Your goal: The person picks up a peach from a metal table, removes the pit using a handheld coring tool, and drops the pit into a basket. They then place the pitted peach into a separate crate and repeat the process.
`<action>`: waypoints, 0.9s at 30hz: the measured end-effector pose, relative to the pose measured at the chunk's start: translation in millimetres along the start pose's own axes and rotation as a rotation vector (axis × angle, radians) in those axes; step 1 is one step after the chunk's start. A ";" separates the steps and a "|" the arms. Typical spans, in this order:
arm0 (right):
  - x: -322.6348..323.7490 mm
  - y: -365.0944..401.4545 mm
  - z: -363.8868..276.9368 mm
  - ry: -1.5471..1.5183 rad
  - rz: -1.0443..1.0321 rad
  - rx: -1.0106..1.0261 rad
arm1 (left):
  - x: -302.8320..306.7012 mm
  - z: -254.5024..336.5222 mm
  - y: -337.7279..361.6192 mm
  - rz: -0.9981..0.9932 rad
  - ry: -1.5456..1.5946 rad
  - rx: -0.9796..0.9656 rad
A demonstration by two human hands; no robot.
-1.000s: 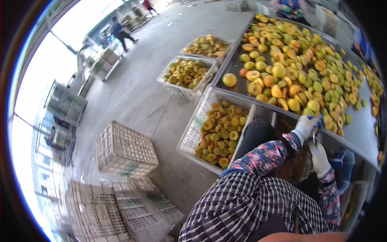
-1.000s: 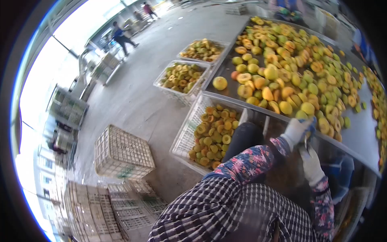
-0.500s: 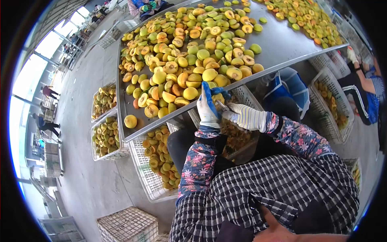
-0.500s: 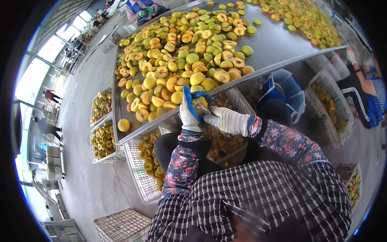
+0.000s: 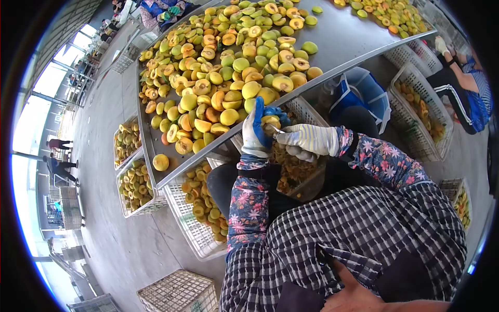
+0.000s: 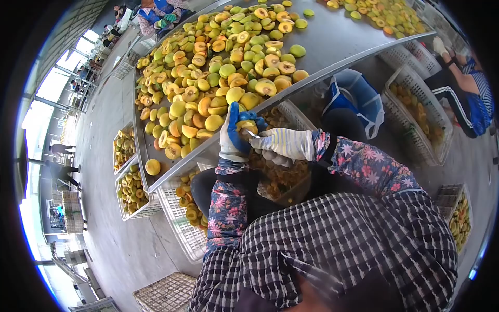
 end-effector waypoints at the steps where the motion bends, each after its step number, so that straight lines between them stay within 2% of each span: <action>1: 1.3 1.5 0.8 -0.035 -0.012 -0.030 | 4.4 -6.4 -5.1 -0.086 0.107 0.027; 4: 5.0 2.2 3.6 -0.181 -0.126 -0.085 | 0.0 -5.9 -2.6 -0.072 0.120 0.060; 7: 3.6 1.8 6.5 -0.171 -0.070 -0.064 | -11.5 2.6 5.9 0.009 0.064 0.022; 10: 11.0 -3.6 12.7 -0.134 -0.028 -0.024 | 2.2 -6.9 -10.2 0.078 -0.157 -0.041; 11: 11.2 -0.7 12.8 -0.100 -0.003 0.004 | -0.7 -7.0 -10.0 0.034 -0.258 -0.225; 14: 9.7 11.1 14.2 -0.008 0.049 0.059 | 2.1 -15.0 -15.6 0.058 -0.271 -0.155; 15: 8.4 16.4 13.8 0.015 0.050 0.055 | 4.7 -16.9 -16.3 0.089 -0.289 -0.073; 17: 11.5 25.3 13.6 0.039 0.029 0.045 | 16.3 -11.9 -15.1 0.111 -0.087 0.007; 20: 19.7 34.7 10.0 0.239 0.179 0.195 | 15.3 -1.3 -8.3 0.149 0.076 0.048; 21: 31.5 29.3 9.9 0.389 0.244 0.199 | 13.0 4.2 -2.8 0.135 0.138 0.063; 22: 44.0 21.7 14.5 0.639 0.294 0.328 | 12.2 9.2 2.5 0.120 0.200 0.075; 24: 56.2 2.4 20.6 1.142 0.386 0.604 | 34.6 19.1 2.6 0.061 0.301 0.018; 26: 64.1 -6.8 25.2 1.232 0.404 0.636 | 50.8 49.4 27.5 0.093 0.172 -0.199; 27: 68.5 -14.0 30.1 1.236 0.387 0.646 | 53.3 52.6 33.2 0.103 0.168 -0.214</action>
Point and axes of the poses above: each hand's wrist, its own y-axis away from the middle knuckle, its own x-axis out of the back of the hand, z = x × y, the point moved 3 cm from there along -y, towards the middle knuckle, and after that the axes turned 6 degrees about -y, right-handed, at the moved point
